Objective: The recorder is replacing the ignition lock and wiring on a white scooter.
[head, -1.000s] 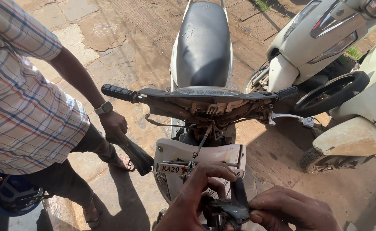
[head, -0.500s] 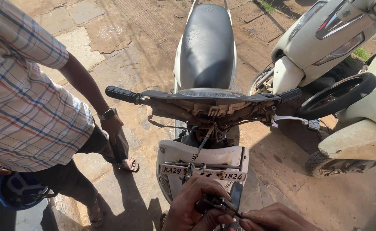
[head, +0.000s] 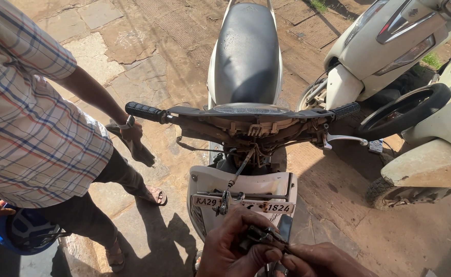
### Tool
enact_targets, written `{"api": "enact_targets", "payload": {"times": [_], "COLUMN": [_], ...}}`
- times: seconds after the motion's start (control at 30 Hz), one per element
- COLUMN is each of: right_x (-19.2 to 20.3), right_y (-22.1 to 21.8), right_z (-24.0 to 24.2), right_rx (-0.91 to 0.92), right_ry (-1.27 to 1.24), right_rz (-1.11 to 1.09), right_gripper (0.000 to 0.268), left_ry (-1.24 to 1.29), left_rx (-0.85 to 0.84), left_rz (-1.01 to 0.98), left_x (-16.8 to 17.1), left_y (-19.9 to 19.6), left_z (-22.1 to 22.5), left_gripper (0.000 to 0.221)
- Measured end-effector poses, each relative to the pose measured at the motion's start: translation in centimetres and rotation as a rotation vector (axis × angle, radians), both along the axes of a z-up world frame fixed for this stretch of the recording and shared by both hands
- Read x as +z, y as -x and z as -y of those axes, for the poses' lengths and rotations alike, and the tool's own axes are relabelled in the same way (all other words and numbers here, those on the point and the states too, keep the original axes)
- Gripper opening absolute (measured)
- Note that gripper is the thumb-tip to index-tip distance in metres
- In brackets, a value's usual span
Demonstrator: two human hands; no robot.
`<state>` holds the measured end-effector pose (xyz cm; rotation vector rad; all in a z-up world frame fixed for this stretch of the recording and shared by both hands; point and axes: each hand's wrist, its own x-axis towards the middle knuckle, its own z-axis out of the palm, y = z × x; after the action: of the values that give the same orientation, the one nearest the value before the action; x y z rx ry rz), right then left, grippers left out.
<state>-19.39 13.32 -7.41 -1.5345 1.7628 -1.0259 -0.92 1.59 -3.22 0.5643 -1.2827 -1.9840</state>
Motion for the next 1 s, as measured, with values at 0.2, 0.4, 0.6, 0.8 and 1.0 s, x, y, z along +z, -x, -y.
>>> {"api": "enact_targets", "payload": {"times": [0.2,0.4,0.6,0.8,1.0], "right_x": [-1.3,0.3,3.2,1.8,0.3], "right_y": [-0.1,-1.5,2.1,-0.1,-1.8], "right_z": [-1.8,-0.5,-0.1,0.0,0.2], "right_rx": [-0.405,-0.503,-0.459,-0.172,-0.143], "right_ry": [0.138,0.03,-0.2,0.084,0.125], "right_rz": [0.231,0.216,0.131,-0.184,-0.246], "right_gripper": [0.02,0.021,0.048,0.043,0.026], "left_ry": [-0.037,0.177,0.51,0.543,0.818], "left_rx": [0.025,0.012,0.164,0.145,0.163], "left_rz": [0.044,0.2,0.563,0.599,0.522], "left_x": [1.3,0.4,-1.1,-2.2,-5.1], "left_y": [0.2,0.8,1.2,0.7,-0.1], "left_z": [1.1,0.5,0.5,-0.4,-1.4], "left_gripper": [0.039,0.037,0.039,0.056,0.055]}}
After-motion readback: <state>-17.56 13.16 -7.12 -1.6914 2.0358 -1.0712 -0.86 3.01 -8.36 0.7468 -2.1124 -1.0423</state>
